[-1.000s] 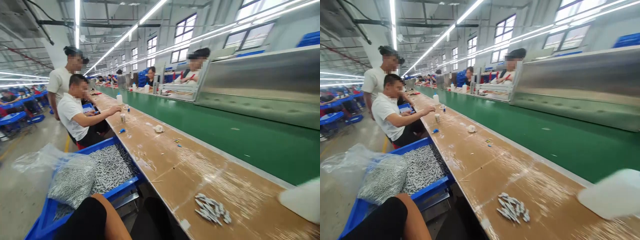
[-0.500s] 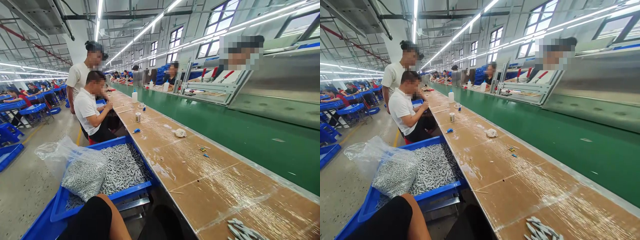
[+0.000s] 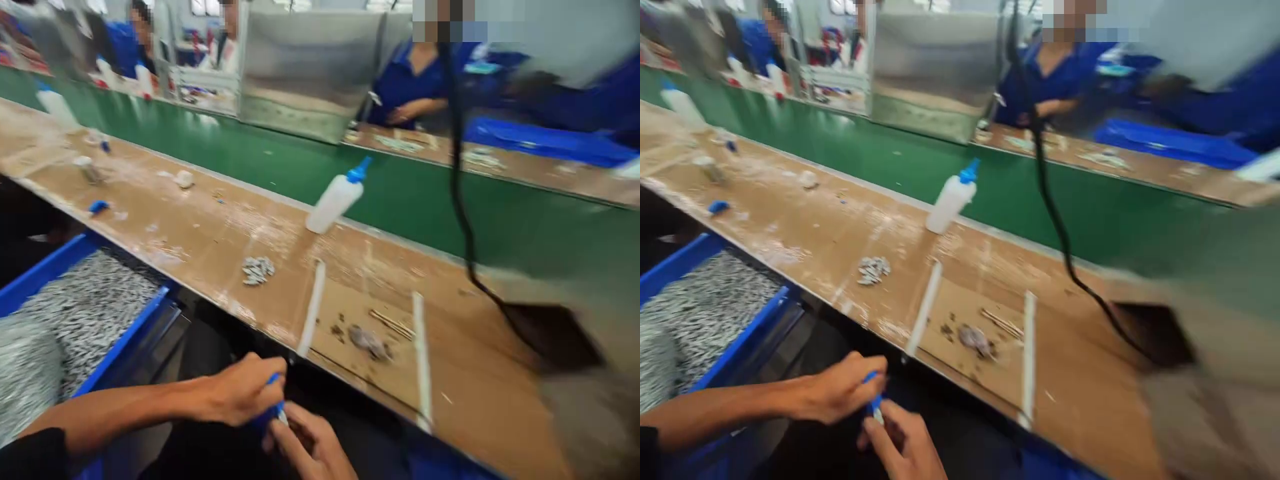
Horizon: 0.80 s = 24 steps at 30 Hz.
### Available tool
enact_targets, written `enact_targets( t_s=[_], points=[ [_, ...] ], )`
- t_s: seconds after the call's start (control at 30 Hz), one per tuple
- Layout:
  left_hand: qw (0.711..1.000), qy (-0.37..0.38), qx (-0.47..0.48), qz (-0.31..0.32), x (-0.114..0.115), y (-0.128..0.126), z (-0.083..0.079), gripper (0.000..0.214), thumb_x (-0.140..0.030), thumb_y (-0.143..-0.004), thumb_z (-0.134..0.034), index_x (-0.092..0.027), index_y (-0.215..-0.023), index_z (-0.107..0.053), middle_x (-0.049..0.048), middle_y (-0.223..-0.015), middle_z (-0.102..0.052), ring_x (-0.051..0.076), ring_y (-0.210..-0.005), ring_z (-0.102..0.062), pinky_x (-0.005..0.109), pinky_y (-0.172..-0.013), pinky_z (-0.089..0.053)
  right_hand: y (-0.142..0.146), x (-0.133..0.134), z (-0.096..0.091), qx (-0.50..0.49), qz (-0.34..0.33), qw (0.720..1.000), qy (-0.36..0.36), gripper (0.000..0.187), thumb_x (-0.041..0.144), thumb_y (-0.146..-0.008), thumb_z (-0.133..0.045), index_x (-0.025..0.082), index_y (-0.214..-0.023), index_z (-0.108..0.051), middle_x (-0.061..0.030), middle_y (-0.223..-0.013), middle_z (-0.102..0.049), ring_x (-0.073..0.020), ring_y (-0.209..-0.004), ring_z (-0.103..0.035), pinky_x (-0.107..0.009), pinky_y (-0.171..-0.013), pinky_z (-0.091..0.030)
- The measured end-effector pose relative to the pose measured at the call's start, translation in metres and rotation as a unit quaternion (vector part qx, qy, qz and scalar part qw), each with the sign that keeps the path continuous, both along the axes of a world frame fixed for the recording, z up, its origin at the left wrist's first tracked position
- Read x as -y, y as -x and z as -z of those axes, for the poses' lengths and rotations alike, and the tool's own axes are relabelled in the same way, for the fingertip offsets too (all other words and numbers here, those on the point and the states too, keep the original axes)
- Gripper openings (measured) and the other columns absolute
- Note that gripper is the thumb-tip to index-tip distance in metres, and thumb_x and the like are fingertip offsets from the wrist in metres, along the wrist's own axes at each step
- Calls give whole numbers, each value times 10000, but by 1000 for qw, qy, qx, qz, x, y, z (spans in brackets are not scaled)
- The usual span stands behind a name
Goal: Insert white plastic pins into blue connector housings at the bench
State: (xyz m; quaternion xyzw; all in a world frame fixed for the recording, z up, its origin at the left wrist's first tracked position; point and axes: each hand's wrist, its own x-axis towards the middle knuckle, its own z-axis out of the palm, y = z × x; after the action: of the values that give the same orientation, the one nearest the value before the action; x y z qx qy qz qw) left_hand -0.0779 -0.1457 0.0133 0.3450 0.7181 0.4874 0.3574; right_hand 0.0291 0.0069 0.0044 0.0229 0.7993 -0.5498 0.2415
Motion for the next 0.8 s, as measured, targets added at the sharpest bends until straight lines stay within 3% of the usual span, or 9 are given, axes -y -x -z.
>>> enact_targets(
  t_s=[0.13, 0.2, 0.3, 0.37, 0.5, 0.57, 0.67, 0.73, 0.8],
  points=[
    [999, 47, -27, 6, -11, 1, 0, 260, -246, -1006, -363, -223, -748, -382, -60, -651, -383, 140, -606, -331, 315, -597, -238, -15, -8, -1, -357, 17, 906, -227, 322, 269, -1064, -438, 172, -819, -623, -47, -707, -629, -169, -636, -538, -303, -604, -432],
    [997, 64, -34, 8, -14, -1, -4, 292, -260, -1012, -335, -223, -723, -362, -60, -648, -391, 139, -608, -339, 316, -610, -250, -13, -9, -1, -440, -2, 839, -321, 361, 221, -1073, -403, 178, -772, -596, -43, -663, -598, -179, -622, -513, -318, -577, -390],
    [997, 58, -27, 30, -18, -5, -10, 308, -288, -1009, -317, -220, -714, -375, -54, -652, -417, 136, -616, -369, 305, -627, -295, -13, -13, 1, -483, -23, 808, -336, 408, 213, -1083, -373, 191, -726, -570, -28, -596, -546, -181, -572, -473, -335, -520, -325],
    [998, 31, -10, 46, -18, -8, -13, 318, -316, -1013, -313, -218, -721, -394, -48, -662, -426, 134, -622, -384, 292, -625, -322, -17, -16, 4, -490, -23, 833, -256, 435, 212, -1090, -325, 204, -713, -541, -20, -575, -532, -171, -533, -436, -338, -491, -276],
    [998, -29, 1, 49, -14, -17, -13, 325, -325, -1037, -314, -204, -774, -462, -33, -680, -467, 128, -607, -425, 266, -601, -359, -33, -4, 7, -254, 50, 959, 116, 500, 347, -1114, -213, 231, -669, -409, 37, -474, -459, -110, -410, -388, -273, -471, -304],
    [996, -74, -14, 37, -12, -22, -12, 303, -290, -1039, -321, -195, -811, -495, -22, -694, -499, 125, -598, -455, 257, -593, -374, -40, 11, 8, -107, 113, 944, 291, 525, 425, -1110, -195, 237, -639, -333, 75, -390, -375, -72, -314, -297, -230, -411, -275],
    [992, -119, -29, 16, -12, -26, -11, 273, -272, -1029, -345, -191, -822, -504, -16, -693, -509, 121, -570, -459, 252, -567, -371, -48, 34, 11, 5, 196, 835, 513, 553, 540, -1075, -248, 253, -602, -261, 103, -318, -260, -58, -268, -151, -217, -350, -175],
    [996, -91, 0, 3, -14, -26, -14, 288, -284, -1029, -345, -191, -807, -505, -16, -684, -510, 124, -577, -463, 253, -573, -373, -49, 39, 13, -1, 224, 816, 534, 560, 553, -1070, -267, 257, -595, -251, 104, -310, -241, -61, -267, -148, -224, -346, -170],
    [998, -36, 46, -12, -17, -26, -16, 317, -304, -1028, -342, -193, -776, -499, -18, -674, -506, 130, -602, -465, 256, -594, -376, -47, 33, 15, -86, 212, 888, 398, 556, 465, -1098, -272, 243, -589, -297, 84, -343, -305, -67, -295, -236, -236, -382, -227]
  ],
)
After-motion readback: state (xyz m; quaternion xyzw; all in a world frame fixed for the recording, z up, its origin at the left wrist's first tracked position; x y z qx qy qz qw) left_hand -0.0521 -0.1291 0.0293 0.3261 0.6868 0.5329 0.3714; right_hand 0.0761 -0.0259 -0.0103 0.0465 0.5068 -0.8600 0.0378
